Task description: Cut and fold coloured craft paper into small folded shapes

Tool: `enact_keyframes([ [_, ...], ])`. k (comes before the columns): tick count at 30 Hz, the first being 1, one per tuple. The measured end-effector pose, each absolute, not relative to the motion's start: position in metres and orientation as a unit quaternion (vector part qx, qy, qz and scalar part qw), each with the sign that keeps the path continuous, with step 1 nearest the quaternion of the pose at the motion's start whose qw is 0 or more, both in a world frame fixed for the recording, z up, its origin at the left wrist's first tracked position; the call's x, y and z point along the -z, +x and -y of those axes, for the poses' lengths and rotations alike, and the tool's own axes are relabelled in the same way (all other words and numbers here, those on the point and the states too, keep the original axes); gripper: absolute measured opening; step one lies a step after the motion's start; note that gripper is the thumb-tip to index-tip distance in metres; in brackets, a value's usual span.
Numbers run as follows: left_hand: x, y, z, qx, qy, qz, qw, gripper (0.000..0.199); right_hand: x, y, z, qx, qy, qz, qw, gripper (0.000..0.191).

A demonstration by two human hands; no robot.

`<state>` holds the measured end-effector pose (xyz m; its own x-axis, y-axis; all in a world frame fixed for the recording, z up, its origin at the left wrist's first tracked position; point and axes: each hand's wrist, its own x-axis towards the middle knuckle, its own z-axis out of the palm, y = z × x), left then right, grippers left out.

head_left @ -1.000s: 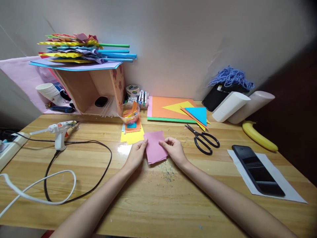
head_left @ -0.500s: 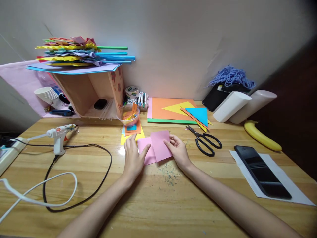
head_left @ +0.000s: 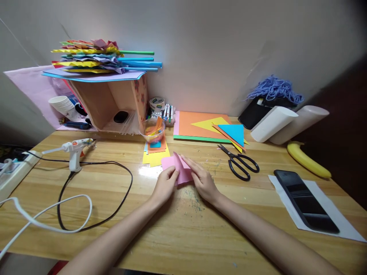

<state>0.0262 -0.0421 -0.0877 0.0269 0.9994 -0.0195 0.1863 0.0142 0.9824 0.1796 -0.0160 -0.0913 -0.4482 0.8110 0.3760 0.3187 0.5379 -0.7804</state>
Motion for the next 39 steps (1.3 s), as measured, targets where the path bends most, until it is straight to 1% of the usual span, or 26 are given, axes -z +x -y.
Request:
enact_keyframes([
  [5,0.0857,0.024,0.0391,-0.449,0.51,-0.54,0.496,0.025,0.0889,0.178,0.0159,-0.261,-0.341,0.839,0.335,0.056],
  [9,0.085,0.0245,0.039,-0.452,0.483,-0.531,0.53,0.024,0.0908,0.1774,0.0161,-0.247,-0.34,0.849,0.321,0.057],
  [13,0.0838,0.0263,0.0403,-0.459,0.465,-0.531,0.54,0.025,0.093,0.1768,0.0168,-0.234,-0.342,0.854,0.314,0.056],
  [20,0.0842,0.0257,0.0412,-0.46,0.438,-0.526,0.565,0.023,0.0932,0.1779,0.0173,-0.236,-0.344,0.857,0.303,0.056],
  [23,0.0827,0.026,0.0415,-0.479,0.429,-0.515,0.567,0.022,0.0934,0.1783,0.0177,-0.239,-0.343,0.858,0.299,0.057],
  [26,0.0804,0.0263,0.0421,-0.501,0.423,-0.489,0.576,0.027,0.0941,0.1782,0.0186,-0.243,-0.35,0.857,0.29,0.059],
  [30,0.0807,0.0253,0.0424,-0.477,0.461,-0.505,0.552,0.03,0.0929,0.1784,0.0198,-0.264,-0.337,0.851,0.303,0.063],
  [32,0.0819,0.0241,0.0418,-0.475,0.475,-0.517,0.531,0.031,0.0915,0.179,0.0194,-0.302,-0.329,0.83,0.335,0.059],
  [35,0.0833,0.0222,0.0406,-0.473,0.47,-0.522,0.532,0.03,0.0907,0.1796,0.0162,-0.398,-0.356,0.746,0.399,0.042],
  [37,0.0836,0.0212,0.0401,-0.461,0.469,-0.521,0.544,0.031,0.0921,0.1793,0.0131,-0.46,-0.379,0.693,0.405,0.029],
  [39,0.0834,0.0207,0.0401,-0.45,0.48,-0.519,0.545,0.031,0.0945,0.1786,0.0105,-0.501,-0.385,0.673,0.385,0.022],
])
